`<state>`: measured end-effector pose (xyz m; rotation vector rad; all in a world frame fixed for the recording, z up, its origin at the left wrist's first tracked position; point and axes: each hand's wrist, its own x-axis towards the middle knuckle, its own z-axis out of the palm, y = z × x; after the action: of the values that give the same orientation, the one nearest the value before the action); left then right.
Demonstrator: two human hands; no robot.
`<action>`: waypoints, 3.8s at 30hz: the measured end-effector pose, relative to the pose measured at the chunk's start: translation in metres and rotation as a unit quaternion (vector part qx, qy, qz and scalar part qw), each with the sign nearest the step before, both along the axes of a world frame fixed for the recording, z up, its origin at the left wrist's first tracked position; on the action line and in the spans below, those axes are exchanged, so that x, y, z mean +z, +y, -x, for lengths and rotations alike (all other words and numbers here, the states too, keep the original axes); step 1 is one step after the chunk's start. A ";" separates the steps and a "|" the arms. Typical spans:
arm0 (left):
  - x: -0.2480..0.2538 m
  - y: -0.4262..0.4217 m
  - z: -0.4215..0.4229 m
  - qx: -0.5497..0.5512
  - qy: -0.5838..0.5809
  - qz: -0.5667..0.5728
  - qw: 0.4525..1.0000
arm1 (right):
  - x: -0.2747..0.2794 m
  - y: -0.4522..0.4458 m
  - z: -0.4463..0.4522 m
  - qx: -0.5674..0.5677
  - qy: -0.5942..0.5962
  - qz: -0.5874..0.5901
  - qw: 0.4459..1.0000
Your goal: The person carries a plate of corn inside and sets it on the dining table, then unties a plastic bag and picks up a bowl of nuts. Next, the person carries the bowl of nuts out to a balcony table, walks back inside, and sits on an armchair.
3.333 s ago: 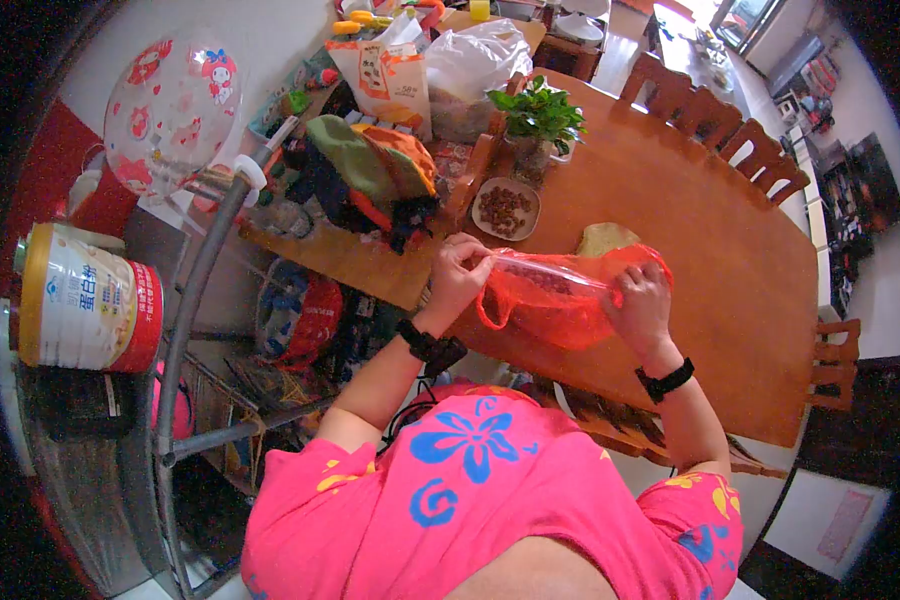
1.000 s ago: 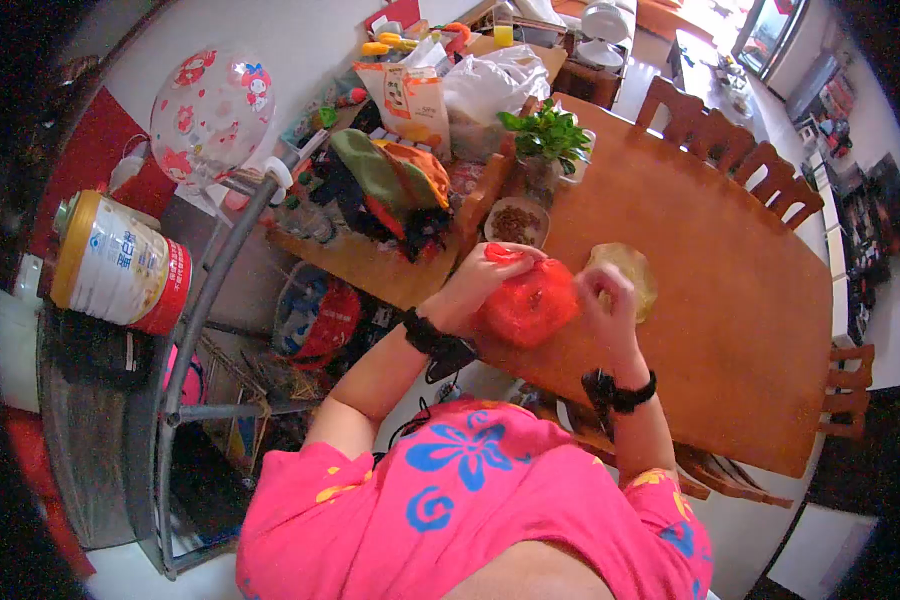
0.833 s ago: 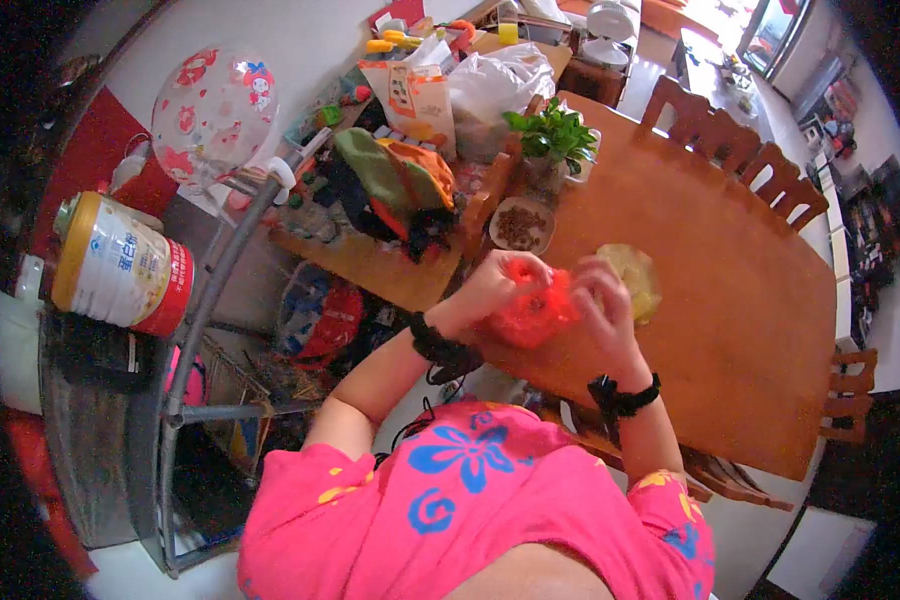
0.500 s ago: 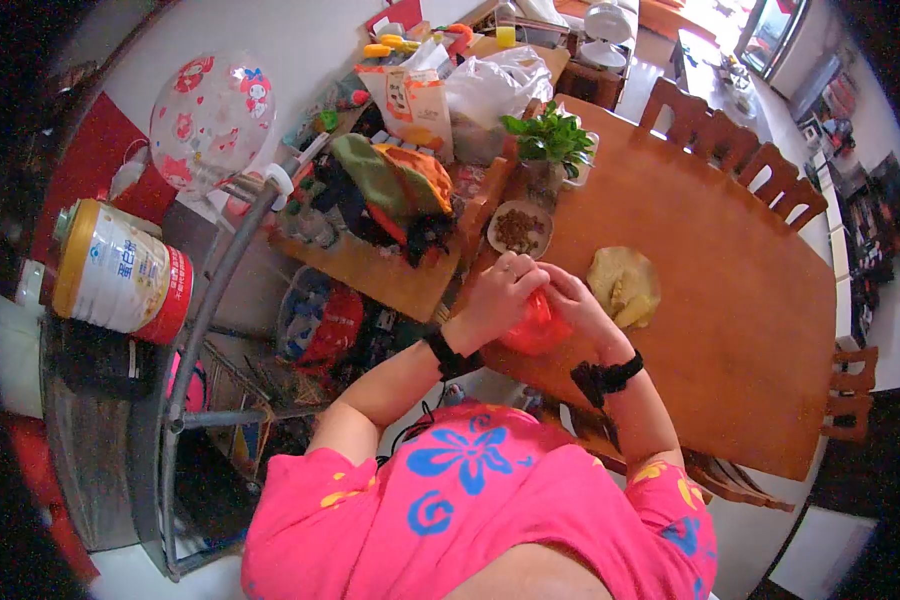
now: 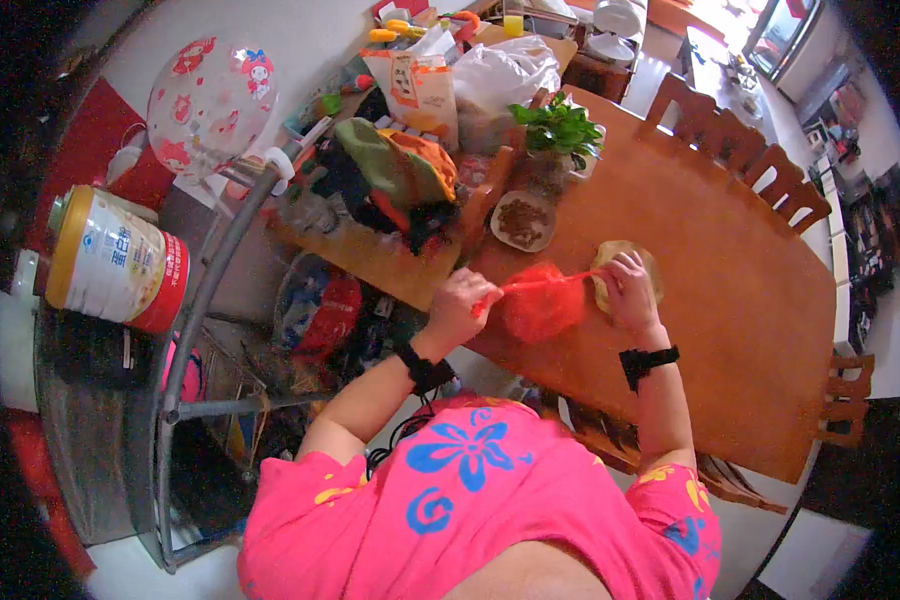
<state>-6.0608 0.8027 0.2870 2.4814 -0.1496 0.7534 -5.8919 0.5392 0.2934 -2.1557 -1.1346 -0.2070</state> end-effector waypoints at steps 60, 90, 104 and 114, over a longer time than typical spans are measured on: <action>0.019 0.021 0.085 0.026 0.036 0.249 0.967 | 0.178 0.186 0.121 0.210 0.595 -0.243 0.737; 0.066 0.213 0.079 0.058 -0.015 0.399 0.915 | 0.258 0.423 0.080 0.286 0.235 0.040 0.928; 0.029 0.234 0.065 0.155 -0.020 0.308 0.938 | 0.236 0.425 0.126 0.144 -0.106 0.078 0.981; 0.004 0.242 0.069 0.159 -0.060 0.371 0.913 | 0.234 0.440 0.135 0.103 -0.412 0.083 0.902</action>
<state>-6.1294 1.0450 0.2912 1.7425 0.4360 0.8878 -6.0264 0.9788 0.5270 -2.1029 -1.8844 -1.0303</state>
